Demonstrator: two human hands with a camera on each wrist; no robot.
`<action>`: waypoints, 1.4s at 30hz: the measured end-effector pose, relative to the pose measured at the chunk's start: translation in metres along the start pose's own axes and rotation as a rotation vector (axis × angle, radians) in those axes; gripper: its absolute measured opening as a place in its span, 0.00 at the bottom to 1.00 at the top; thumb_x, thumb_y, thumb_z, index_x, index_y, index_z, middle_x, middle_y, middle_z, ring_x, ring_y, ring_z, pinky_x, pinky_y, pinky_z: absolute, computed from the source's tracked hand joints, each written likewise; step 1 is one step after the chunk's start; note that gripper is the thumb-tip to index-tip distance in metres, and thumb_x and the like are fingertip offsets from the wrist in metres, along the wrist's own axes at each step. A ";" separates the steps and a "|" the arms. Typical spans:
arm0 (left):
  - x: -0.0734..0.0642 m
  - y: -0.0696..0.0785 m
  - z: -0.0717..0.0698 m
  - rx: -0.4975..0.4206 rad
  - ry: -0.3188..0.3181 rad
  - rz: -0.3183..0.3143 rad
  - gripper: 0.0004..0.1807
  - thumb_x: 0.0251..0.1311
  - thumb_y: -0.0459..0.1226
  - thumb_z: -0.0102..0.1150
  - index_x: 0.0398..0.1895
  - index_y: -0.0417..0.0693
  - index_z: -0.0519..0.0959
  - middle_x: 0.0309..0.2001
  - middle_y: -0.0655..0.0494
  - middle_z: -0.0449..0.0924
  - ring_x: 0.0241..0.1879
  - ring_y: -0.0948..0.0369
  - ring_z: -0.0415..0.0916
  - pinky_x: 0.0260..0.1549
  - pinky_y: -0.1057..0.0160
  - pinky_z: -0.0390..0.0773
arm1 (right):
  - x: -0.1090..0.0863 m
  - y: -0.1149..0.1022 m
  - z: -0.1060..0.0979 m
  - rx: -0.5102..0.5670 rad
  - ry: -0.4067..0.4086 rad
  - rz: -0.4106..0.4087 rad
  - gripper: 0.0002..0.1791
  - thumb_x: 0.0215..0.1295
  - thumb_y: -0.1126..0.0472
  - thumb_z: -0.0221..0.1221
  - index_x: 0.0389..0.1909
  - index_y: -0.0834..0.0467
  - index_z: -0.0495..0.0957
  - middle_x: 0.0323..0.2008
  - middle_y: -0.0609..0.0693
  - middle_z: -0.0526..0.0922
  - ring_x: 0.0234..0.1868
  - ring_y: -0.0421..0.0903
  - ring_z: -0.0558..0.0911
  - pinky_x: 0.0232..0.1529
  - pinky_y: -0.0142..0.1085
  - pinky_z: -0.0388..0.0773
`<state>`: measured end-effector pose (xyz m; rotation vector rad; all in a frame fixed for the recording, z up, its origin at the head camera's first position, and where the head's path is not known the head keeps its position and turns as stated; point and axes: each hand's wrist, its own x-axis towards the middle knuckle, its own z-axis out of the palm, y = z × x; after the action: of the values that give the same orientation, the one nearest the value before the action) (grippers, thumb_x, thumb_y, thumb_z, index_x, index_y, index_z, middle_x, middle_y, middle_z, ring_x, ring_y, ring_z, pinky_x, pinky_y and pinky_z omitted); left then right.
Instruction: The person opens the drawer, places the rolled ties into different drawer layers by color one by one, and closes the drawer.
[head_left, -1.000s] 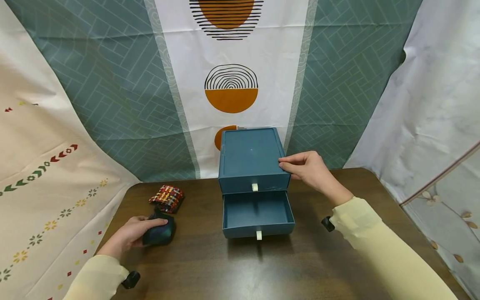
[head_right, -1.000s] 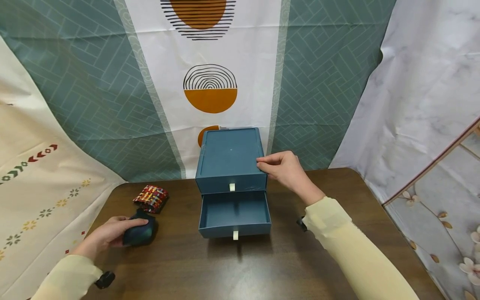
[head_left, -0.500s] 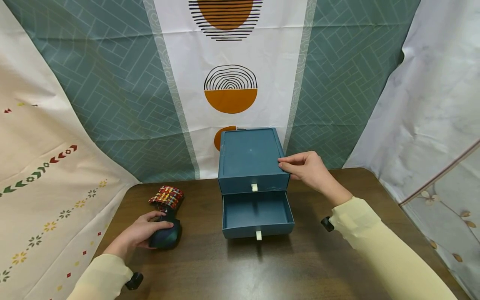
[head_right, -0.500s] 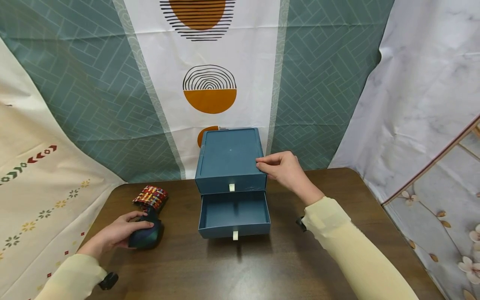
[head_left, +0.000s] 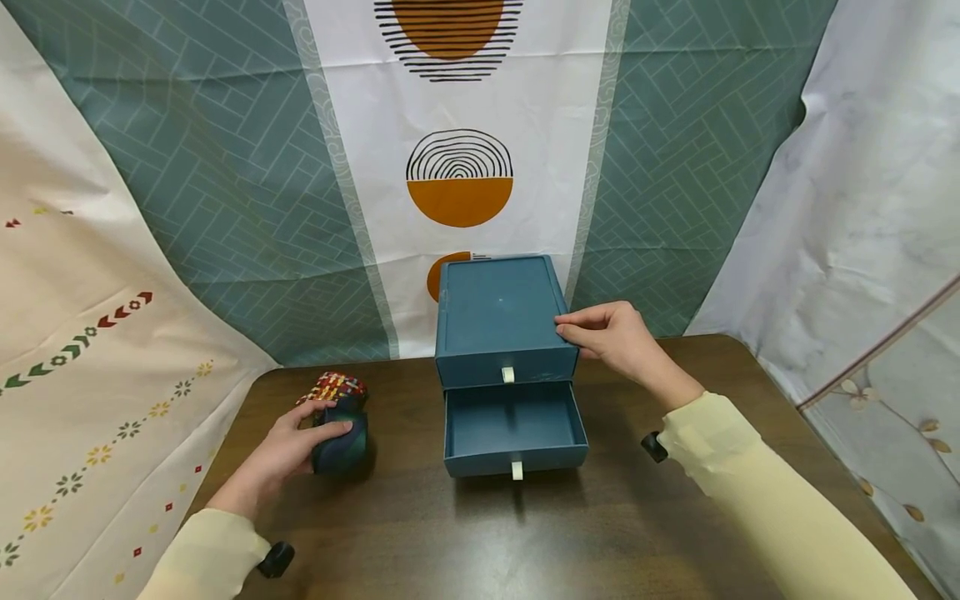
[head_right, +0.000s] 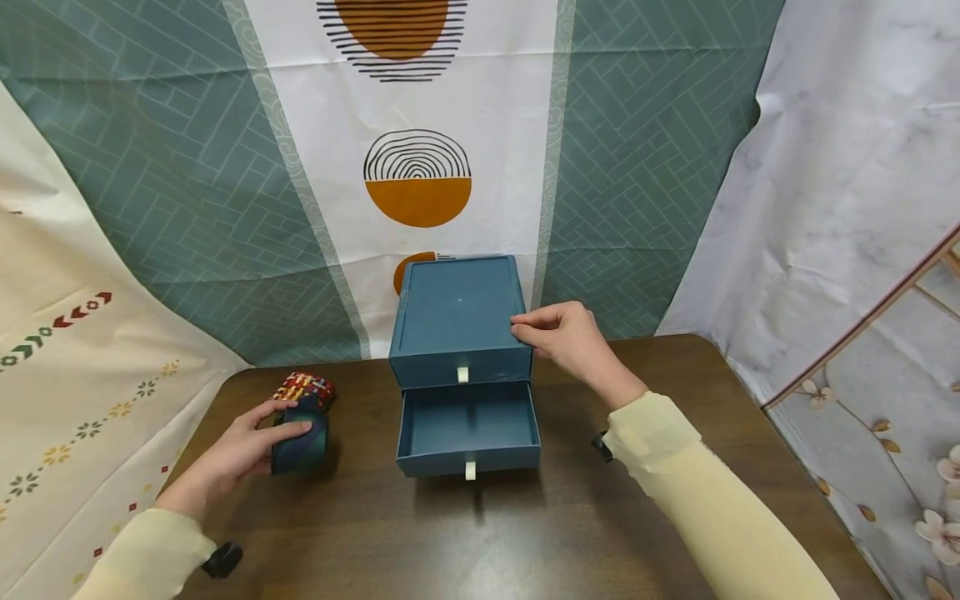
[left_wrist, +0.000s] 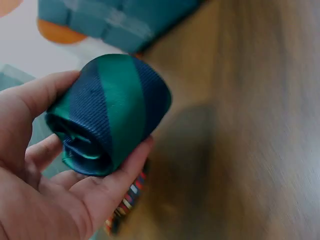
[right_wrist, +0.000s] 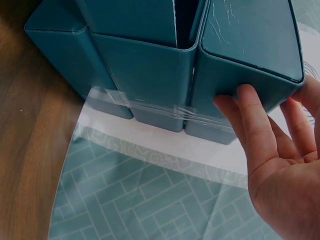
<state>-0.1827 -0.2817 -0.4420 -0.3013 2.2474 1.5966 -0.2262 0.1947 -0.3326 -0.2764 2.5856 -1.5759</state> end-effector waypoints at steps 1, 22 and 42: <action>-0.002 0.007 0.001 -0.008 0.002 0.018 0.39 0.53 0.53 0.64 0.66 0.57 0.59 0.66 0.41 0.54 0.41 0.53 0.79 0.40 0.52 0.82 | -0.002 -0.003 0.000 -0.004 0.000 0.002 0.18 0.59 0.51 0.62 0.49 0.52 0.82 0.49 0.53 0.82 0.48 0.47 0.81 0.48 0.49 0.79; -0.065 0.123 0.070 -0.146 -0.079 0.295 0.33 0.54 0.47 0.65 0.64 0.63 0.64 0.54 0.47 0.73 0.44 0.56 0.80 0.42 0.58 0.81 | 0.006 0.011 0.001 -0.022 0.012 -0.027 0.20 0.56 0.44 0.63 0.47 0.47 0.83 0.49 0.49 0.83 0.47 0.44 0.81 0.45 0.45 0.81; -0.059 0.131 0.156 -0.118 -0.183 0.476 0.28 0.50 0.40 0.69 0.56 0.62 0.72 0.51 0.48 0.76 0.43 0.53 0.81 0.44 0.56 0.81 | 0.003 0.009 0.001 -0.033 0.021 -0.023 0.19 0.56 0.44 0.63 0.46 0.48 0.83 0.47 0.49 0.83 0.47 0.45 0.82 0.44 0.46 0.81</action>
<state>-0.1519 -0.0930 -0.3501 0.3664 2.1907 1.8989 -0.2303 0.1970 -0.3416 -0.2954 2.6356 -1.5528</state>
